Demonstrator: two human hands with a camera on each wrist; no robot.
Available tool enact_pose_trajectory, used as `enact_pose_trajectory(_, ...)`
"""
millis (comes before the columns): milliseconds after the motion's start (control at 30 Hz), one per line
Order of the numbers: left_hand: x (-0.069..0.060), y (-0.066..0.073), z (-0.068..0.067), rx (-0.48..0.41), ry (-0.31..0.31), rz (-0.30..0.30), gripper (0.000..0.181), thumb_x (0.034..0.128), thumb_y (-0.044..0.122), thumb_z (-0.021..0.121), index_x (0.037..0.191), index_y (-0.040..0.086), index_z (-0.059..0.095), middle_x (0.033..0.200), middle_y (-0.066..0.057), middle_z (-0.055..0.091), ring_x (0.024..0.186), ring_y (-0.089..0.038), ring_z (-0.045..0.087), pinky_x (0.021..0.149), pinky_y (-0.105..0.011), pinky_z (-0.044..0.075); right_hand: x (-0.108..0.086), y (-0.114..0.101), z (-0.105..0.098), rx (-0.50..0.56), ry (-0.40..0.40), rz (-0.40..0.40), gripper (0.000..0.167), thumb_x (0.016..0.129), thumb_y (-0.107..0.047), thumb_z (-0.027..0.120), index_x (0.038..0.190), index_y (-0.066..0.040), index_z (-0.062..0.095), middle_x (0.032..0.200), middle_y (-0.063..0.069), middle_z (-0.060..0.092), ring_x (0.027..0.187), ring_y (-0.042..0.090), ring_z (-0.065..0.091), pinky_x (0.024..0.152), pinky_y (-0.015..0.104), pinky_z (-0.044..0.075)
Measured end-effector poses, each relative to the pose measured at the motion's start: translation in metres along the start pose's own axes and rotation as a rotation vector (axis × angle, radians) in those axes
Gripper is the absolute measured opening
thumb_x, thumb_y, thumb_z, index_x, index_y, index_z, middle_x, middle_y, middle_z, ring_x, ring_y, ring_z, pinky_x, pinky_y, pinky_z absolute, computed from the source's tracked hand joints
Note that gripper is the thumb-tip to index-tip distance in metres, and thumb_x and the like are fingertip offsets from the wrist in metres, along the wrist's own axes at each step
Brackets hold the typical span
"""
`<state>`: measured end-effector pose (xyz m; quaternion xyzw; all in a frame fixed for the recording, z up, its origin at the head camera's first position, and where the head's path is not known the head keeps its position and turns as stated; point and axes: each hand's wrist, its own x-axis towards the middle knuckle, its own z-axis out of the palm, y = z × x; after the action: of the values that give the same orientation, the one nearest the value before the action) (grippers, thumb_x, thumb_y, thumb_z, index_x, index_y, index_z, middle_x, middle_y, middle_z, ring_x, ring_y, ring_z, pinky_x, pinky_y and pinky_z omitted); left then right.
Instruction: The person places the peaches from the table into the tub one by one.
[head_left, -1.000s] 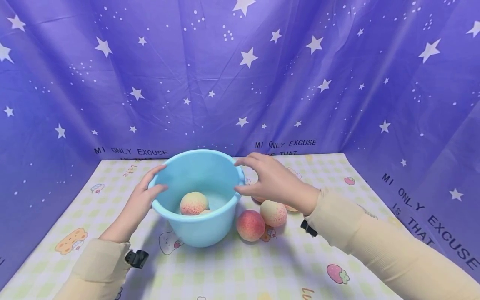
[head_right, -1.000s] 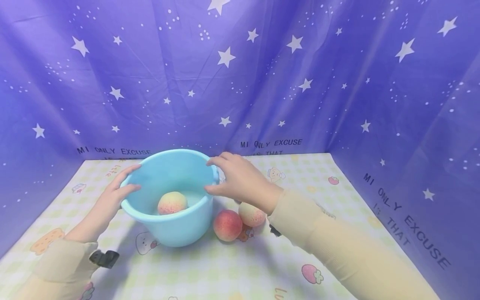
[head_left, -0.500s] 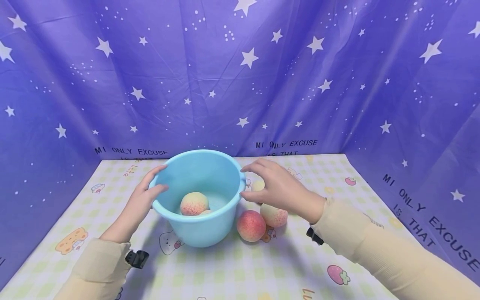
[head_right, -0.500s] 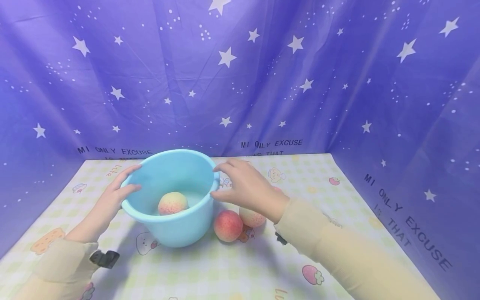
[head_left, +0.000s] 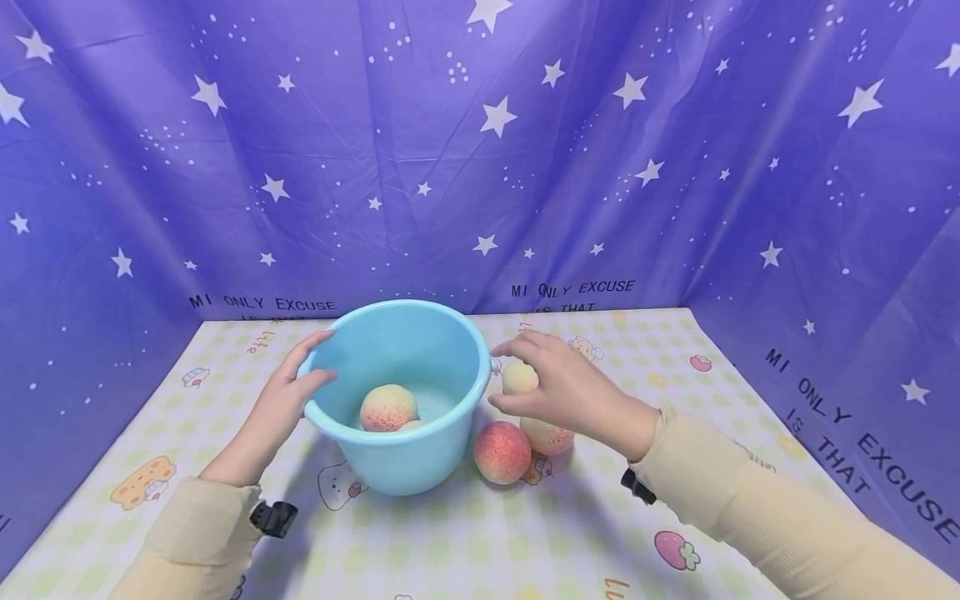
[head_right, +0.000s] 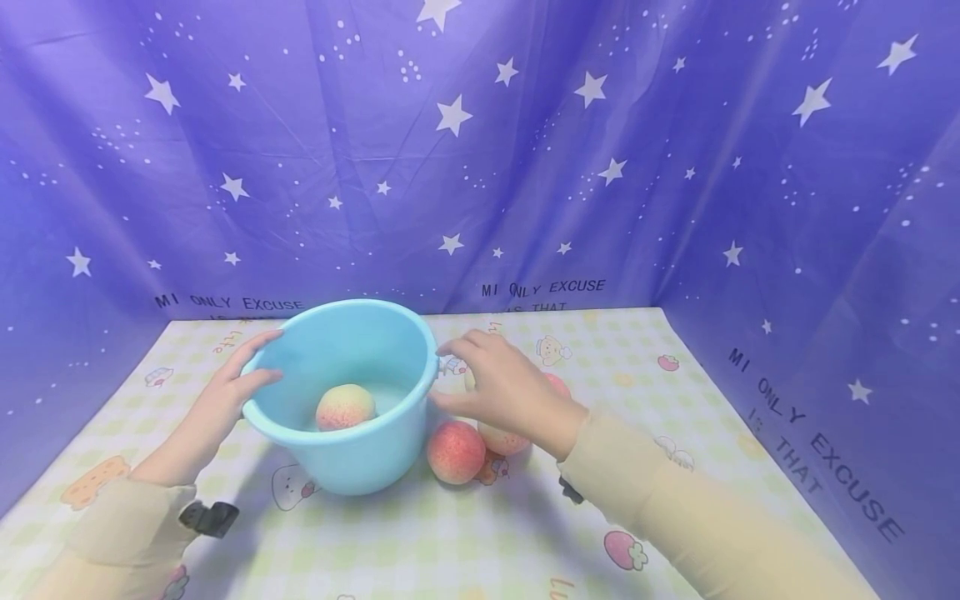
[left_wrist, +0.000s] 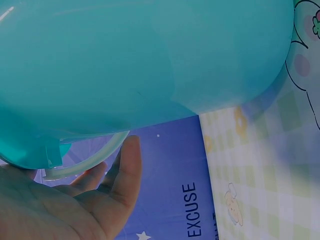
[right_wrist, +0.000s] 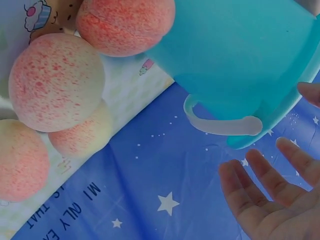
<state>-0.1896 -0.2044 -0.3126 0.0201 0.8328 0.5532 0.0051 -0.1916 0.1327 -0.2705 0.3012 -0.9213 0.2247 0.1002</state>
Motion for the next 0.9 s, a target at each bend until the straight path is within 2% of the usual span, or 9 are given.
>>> enact_pose_trajectory(133,0.000,0.000,0.000,-0.001,0.001,-0.001,0.065,0.0983,0.022,0.048,0.158,0.024,0.024,0.164,-0.017,0.019,0.137,-0.040,0.038,0.095,-0.045,0.046,-0.003,0.002,0.003,0.003,0.016,-0.020,0.048,0.078,-0.028,0.082,0.120,-0.008,0.068,0.120,0.009,0.068,0.116,0.031,0.062,0.099,0.049,0.050)
enact_pose_trajectory(500,0.000,-0.001,0.000,-0.004,-0.001,0.005,0.065,0.0982,0.021,0.048,0.158,0.024,0.024,0.164,-0.017,0.018,0.138,-0.041,0.037,0.097,-0.046,0.045,-0.008,0.004,0.009,0.024,-0.013,0.016,0.049,0.078,-0.031,0.082,0.120,-0.010,0.068,0.119,0.006,0.068,0.113,0.027,0.063,0.096,0.045,0.051)
enact_pose_trajectory(700,0.000,-0.002,0.000,-0.006,0.000,0.006,0.065,0.0980,0.021,0.048,0.158,0.023,0.024,0.164,-0.017,0.018,0.138,-0.040,0.037,0.097,-0.046,0.045,-0.011,0.006,0.013,0.014,-0.022,0.048,0.046,0.080,-0.034,0.080,0.120,-0.014,0.068,0.121,0.003,0.068,0.114,0.025,0.062,0.094,0.045,0.052)
enact_pose_trajectory(900,0.001,-0.002,0.000,-0.002,0.003,0.010,0.065,0.0981,0.021,0.048,0.158,0.023,0.024,0.164,-0.017,0.019,0.138,-0.041,0.038,0.096,-0.046,0.046,-0.013,0.009,0.018,0.019,0.000,0.000,0.040,0.081,-0.029,0.079,0.116,-0.013,0.069,0.116,0.004,0.070,0.110,0.025,0.064,0.093,0.044,0.053)
